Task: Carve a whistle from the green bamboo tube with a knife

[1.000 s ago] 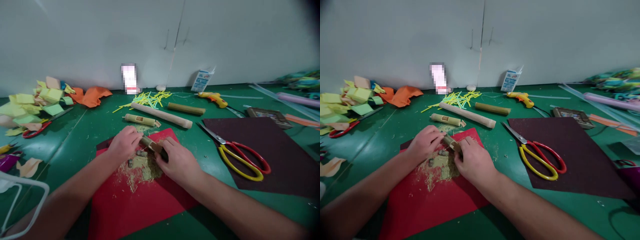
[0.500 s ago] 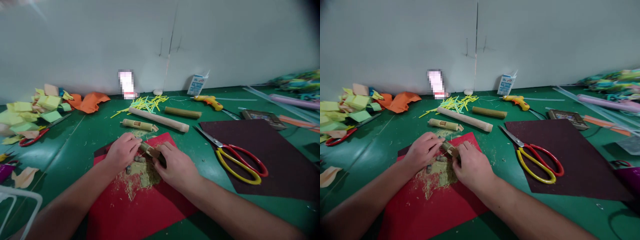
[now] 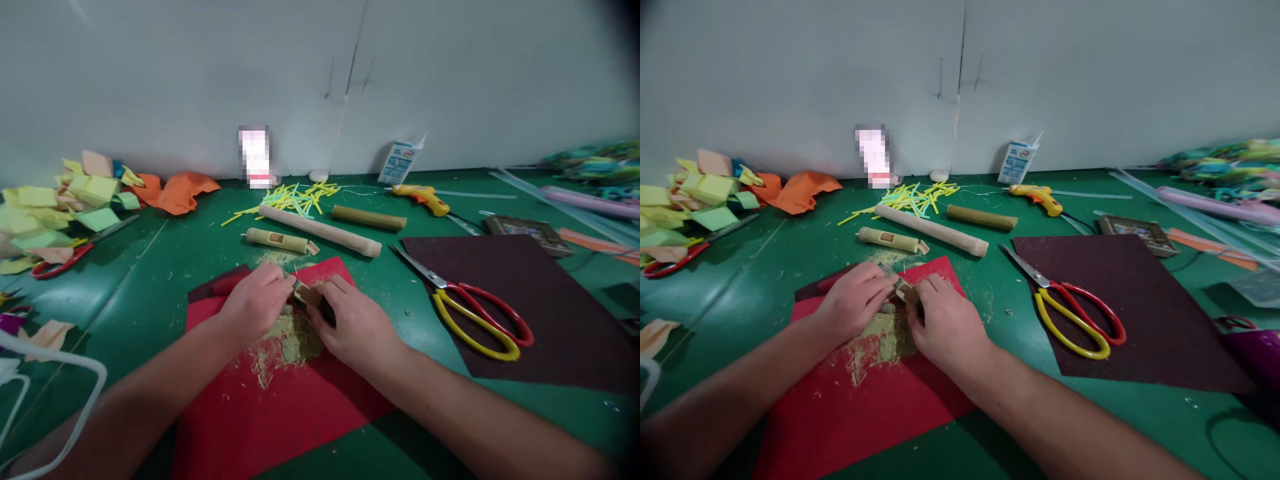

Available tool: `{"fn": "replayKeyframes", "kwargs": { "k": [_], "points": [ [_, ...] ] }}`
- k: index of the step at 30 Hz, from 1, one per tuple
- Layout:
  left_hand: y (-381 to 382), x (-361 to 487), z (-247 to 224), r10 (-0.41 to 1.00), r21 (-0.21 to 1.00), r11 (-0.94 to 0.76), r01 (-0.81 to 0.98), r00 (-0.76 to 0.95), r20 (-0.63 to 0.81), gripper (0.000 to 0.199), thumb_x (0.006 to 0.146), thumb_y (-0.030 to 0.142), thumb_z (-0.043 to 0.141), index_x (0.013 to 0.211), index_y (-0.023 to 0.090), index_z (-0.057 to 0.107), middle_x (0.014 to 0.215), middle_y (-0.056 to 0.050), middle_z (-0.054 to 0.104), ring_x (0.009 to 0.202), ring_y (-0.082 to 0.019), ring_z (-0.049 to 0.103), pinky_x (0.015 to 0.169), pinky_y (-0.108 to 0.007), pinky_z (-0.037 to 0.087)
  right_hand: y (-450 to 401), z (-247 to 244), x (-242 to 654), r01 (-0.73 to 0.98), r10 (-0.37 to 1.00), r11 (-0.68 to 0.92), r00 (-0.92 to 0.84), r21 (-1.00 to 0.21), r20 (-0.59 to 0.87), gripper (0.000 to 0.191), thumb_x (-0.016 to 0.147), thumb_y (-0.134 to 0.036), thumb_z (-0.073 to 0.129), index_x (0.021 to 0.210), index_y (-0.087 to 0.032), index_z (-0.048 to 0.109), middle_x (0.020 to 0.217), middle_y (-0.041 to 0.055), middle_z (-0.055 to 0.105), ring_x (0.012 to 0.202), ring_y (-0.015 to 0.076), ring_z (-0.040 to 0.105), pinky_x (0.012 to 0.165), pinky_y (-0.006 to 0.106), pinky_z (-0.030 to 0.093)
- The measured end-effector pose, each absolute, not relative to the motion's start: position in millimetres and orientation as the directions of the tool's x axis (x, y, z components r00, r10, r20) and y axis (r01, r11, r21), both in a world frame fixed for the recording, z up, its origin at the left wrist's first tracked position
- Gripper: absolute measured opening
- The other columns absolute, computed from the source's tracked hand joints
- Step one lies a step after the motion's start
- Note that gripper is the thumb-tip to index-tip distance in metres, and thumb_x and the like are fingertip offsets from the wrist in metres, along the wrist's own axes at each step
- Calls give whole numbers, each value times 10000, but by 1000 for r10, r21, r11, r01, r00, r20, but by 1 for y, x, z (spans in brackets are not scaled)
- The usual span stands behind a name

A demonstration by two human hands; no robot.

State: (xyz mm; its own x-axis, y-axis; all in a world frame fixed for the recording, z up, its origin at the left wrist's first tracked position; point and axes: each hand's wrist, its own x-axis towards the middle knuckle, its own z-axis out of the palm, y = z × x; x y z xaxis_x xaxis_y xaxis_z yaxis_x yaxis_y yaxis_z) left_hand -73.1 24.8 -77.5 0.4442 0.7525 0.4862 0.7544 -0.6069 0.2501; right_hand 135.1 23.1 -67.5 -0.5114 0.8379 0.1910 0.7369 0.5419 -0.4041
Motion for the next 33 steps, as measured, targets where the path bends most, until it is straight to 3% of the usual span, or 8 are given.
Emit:
{"fn": "replayKeyframes", "kwargs": {
  "k": [10,14,18,23,28,33],
  "points": [
    [24,-72,-76,777,274,-587,762,435,454,238,958,206,429,1013,136,650,843,-70,565,801,-174,527,717,-318,458,22,-69,137,730,838,540,-514,-420,184,129,887,-263,480,917,-186,579,913,51,597,818,186,583,618,289,373],
    [25,-74,-74,779,247,-559,791,401,482,242,954,205,435,928,131,664,820,-69,561,792,-178,531,716,-326,453,22,-71,137,737,850,523,-491,-428,192,127,885,-263,488,921,-189,584,924,50,600,820,185,586,627,291,379],
    [25,-70,-76,748,246,-630,737,489,449,263,964,205,408,917,127,654,790,-59,542,760,-169,520,688,-311,445,22,-70,137,738,851,519,-495,-431,177,132,883,-269,490,934,-189,582,934,51,598,825,190,585,611,290,372],
    [26,-69,-74,761,204,-577,791,430,486,252,953,200,419,881,130,650,810,-70,549,792,-187,531,712,-329,454,21,-68,136,748,858,508,-486,-428,167,128,884,-276,489,928,-196,579,932,47,600,801,182,579,601,290,360],
    [20,-62,-71,732,206,-646,735,522,438,252,958,193,395,905,151,638,805,-59,556,762,-173,531,680,-311,452,19,-69,137,735,848,526,-494,-428,193,123,872,-267,505,934,-188,576,951,60,604,831,192,581,615,291,370],
    [23,-69,-70,769,182,-568,802,439,465,251,953,205,417,891,141,652,809,-64,552,779,-183,524,695,-325,446,16,-69,136,748,864,500,-467,-436,189,123,883,-278,500,923,-189,576,943,55,597,820,187,577,601,290,364]
  ]
}}
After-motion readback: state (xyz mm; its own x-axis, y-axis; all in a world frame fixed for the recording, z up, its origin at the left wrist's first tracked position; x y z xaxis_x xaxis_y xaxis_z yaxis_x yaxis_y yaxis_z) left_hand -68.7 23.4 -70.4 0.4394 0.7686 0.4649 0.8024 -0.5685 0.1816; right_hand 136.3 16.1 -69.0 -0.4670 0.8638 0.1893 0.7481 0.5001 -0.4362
